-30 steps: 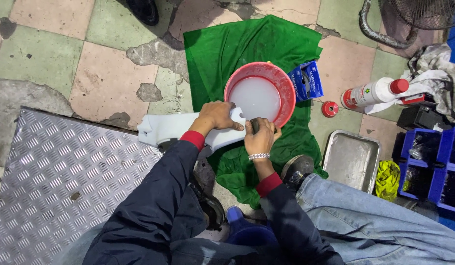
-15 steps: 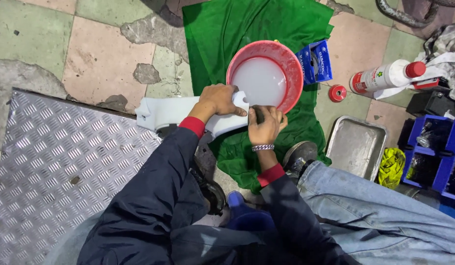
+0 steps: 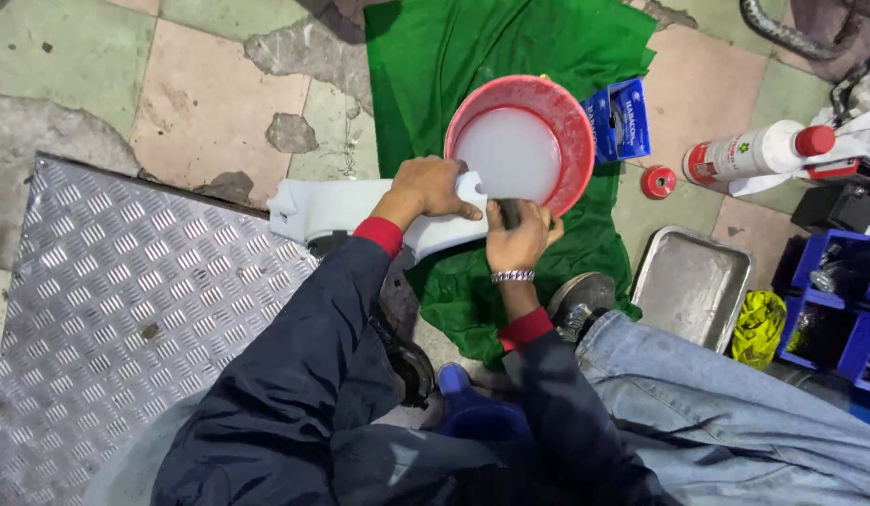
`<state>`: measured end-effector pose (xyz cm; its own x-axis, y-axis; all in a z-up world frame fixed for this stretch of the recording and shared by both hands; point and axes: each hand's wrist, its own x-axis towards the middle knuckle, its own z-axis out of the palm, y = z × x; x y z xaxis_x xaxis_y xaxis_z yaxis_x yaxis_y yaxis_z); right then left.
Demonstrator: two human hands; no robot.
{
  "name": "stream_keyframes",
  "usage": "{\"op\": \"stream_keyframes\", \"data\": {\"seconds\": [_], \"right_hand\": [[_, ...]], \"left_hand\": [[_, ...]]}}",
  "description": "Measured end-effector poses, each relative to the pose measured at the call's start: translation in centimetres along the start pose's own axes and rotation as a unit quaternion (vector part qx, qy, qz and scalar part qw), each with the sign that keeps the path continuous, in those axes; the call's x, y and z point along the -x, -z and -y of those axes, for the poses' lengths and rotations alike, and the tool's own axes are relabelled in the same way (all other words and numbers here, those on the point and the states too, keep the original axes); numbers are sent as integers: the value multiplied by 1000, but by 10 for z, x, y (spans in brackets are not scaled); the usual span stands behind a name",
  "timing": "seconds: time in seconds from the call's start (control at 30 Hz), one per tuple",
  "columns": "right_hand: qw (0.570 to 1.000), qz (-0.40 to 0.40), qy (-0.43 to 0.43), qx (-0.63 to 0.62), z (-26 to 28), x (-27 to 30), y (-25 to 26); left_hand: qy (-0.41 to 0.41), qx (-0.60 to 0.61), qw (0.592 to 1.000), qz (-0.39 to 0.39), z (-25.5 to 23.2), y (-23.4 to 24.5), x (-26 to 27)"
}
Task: Wet grinding a white motorcycle component using an abrasive tool and water
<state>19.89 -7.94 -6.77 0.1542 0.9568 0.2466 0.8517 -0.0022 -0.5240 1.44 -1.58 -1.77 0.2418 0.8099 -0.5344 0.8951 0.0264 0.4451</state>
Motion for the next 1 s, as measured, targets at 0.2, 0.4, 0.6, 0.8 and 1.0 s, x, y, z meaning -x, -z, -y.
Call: {"op": "stream_keyframes", "data": {"seconds": [0.2, 0.4, 0.6, 0.8, 1.0], "right_hand": [[1000, -9, 10, 6, 0, 9, 5], [1000, -1, 15, -28, -1, -3, 4], [1000, -21, 1, -12, -4, -6, -9], [1000, -14, -2, -1, 5, 12, 10], [1000, -7, -24, -9, -7, 9, 5]], "left_hand": [[-3, 6, 1000, -4, -1, 2, 1], [-2, 6, 1000, -8, 1, 1, 2], [-4, 7, 1000, -11, -2, 0, 4], [-4, 11, 1000, -7, -3, 1, 3], [-4, 20, 1000, -19, -3, 3, 6]]}}
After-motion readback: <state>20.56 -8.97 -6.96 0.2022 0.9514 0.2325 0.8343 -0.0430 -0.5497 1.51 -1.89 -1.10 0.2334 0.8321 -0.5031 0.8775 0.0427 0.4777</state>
